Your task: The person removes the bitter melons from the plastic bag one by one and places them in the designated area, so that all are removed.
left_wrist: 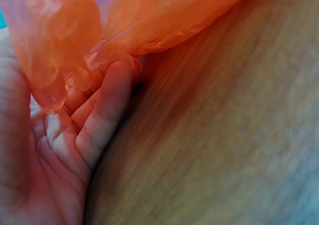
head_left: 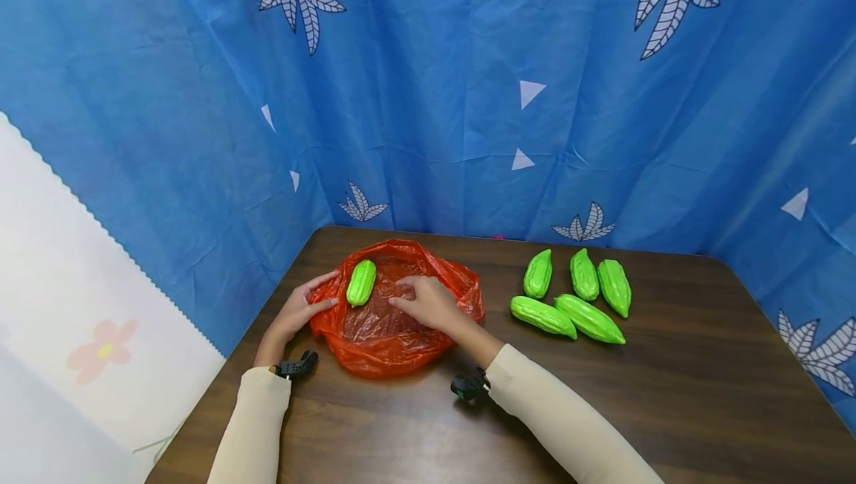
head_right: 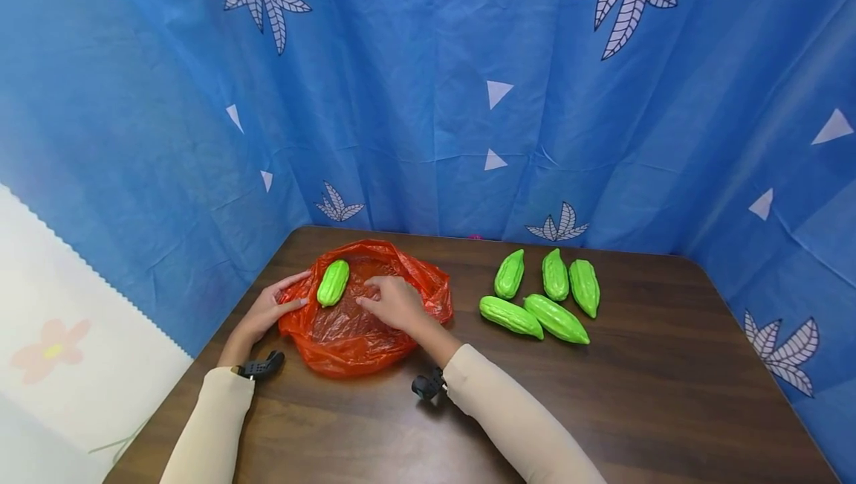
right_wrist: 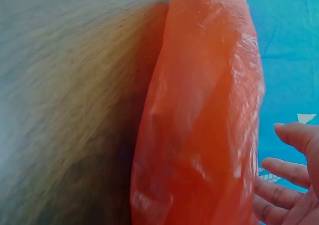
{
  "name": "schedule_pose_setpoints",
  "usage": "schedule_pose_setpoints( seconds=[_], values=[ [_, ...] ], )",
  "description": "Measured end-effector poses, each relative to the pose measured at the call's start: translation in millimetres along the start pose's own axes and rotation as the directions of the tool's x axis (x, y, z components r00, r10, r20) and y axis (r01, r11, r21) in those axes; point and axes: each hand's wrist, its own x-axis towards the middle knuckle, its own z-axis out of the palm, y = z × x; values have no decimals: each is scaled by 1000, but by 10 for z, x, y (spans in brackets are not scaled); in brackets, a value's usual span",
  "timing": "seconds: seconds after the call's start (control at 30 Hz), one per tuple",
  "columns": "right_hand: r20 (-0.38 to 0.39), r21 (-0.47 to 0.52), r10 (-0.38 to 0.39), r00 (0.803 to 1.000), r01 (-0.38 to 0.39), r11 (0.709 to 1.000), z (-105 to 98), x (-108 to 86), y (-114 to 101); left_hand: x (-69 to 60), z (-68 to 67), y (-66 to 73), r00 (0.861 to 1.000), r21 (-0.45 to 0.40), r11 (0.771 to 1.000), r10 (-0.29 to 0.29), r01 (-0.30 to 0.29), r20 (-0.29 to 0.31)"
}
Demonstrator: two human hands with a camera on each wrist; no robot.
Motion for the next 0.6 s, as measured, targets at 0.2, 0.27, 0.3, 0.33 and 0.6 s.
schedule_pose_setpoints(
  seconds=[0.2,0.27,0.3,0.33,0.6],
  values=[
    [-15,-15,9,1000,-9,1000,88,104,-99,3,16,0,1000,12,1000,4,-4,-1],
    [-18,-25,17,1000,-18,1000,115,139,-134,2,24,0,1000,17,1000,1,-1,0],
    [-18,-29,24,1000,-25,999,129,158,-152,1,27,0,1000,19,1000,1,-1,4],
    [-19,-36,33,999,-33,999,143,176,-168,1,30,2,1000,17,1000,3,-3,10],
    [-6,-38,100,995,-100,994,295,335,-258,13,13,18,1000,-21,1000,2,-2,17]
  ],
)
